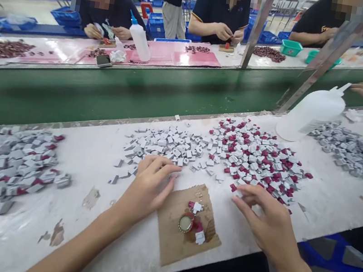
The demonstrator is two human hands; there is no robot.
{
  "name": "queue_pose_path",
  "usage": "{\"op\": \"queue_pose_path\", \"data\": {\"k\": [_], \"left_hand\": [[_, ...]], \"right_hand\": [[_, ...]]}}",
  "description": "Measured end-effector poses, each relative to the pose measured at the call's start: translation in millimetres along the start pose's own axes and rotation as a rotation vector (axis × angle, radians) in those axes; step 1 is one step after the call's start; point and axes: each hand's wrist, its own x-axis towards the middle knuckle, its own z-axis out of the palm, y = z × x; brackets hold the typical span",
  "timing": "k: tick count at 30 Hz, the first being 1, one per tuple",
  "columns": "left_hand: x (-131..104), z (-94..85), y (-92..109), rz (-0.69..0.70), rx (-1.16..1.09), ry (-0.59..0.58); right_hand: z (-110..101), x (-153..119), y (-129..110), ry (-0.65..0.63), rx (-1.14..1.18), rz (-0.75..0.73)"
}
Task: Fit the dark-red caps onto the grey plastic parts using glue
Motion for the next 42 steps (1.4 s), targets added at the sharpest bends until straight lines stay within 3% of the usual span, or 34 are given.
{"op": "queue_pose_path", "data": {"k": [4, 8, 12, 17, 23, 27, 31, 37, 42], "left_hand": [[-23.0, -4.6, -11.5, -0.07, 0.114, 0.019], [-29.8, -1.2, -13.0, -0.105, 0.163, -0.028], [-22.0, 8.7, -6.7, -0.162, 0.199, -0.062], [-14.0, 15.0, -1.4, -0.204, 0.208, -0.042], [-9.6, 10.7, 0.7, -0.192, 0.113, -0.085], [7.2, 18.0, -1.2, -0.212, 0.138, -0.03], [21.8, 23.8, -3.6, -0.226, 0.179, -0.047], [10.0, -1.3, 9.9, -0.225, -0.137, -0.065], [-26.4, -21.1, 27.2, -0.476, -0.381, -0.093]], "right_hand": [[7.4, -20.7, -2.1, -0.099, -0.021, -0.028], [14.2, -29.1, 0.9, -0.12, -0.076, -0.029], [12.7, -28.9, -11.0, -0.054, -0.016, -0.032], [11.5, -26.5, -29.2, -0.067, 0.101, 0.023], [24.9, -27.7, -14.5, -0.013, 0.076, 0.065], [35.1, -31.9, -6.9, 0.065, 0.087, 0.095], [33.4, -34.6, -11.2, 0.06, 0.159, 0.146], [20.8, -39.8, -33.7, -0.027, 0.307, 0.208], [22.7, -43.1, -51.7, -0.152, 0.385, 0.173]]}}
